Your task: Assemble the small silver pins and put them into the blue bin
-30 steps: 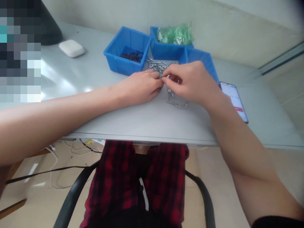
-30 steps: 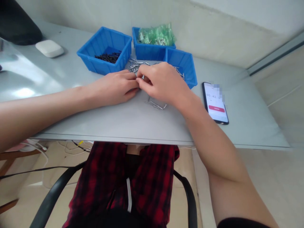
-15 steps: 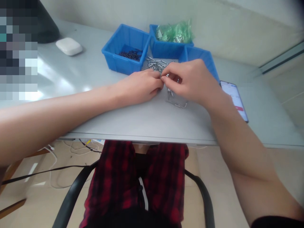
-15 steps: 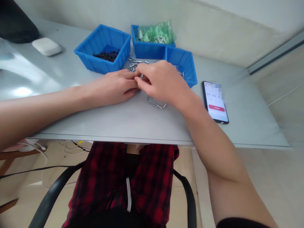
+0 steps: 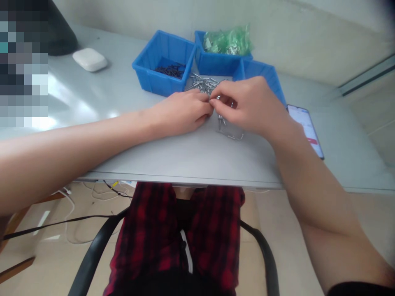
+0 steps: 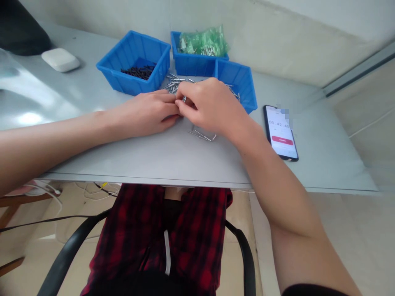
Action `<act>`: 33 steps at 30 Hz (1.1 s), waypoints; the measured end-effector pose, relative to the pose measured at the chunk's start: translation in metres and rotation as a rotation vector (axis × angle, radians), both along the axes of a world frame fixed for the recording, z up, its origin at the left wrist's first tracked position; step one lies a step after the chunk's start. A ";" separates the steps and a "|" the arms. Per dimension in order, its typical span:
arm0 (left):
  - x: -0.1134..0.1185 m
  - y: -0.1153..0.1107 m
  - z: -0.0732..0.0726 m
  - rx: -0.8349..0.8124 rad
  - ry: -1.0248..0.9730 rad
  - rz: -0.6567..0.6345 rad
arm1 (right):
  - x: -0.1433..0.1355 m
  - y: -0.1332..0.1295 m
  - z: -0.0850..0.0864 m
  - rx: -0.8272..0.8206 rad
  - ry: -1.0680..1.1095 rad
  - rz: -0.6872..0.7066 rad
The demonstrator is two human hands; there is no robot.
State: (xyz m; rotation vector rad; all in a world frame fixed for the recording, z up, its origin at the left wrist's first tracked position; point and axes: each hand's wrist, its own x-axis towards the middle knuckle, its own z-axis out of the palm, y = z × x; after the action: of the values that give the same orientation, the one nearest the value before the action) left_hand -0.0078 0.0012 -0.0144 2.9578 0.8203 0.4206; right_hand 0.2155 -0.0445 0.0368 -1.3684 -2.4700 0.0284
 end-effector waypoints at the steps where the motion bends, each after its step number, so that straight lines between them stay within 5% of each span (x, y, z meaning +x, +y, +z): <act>1: 0.000 -0.001 0.001 -0.002 0.013 0.007 | 0.000 0.000 0.000 -0.003 0.000 0.000; 11: 0.004 -0.015 0.018 -0.081 0.157 0.084 | -0.001 -0.002 0.002 -0.009 -0.018 0.007; 33: 0.002 -0.009 0.009 0.002 0.121 0.032 | -0.006 -0.006 0.006 -0.044 -0.065 -0.044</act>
State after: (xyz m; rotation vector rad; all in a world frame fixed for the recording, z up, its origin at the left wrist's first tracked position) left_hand -0.0059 -0.0075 -0.0056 3.0005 0.8797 0.2466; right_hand 0.2099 -0.0507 0.0428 -1.4640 -2.5052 0.0285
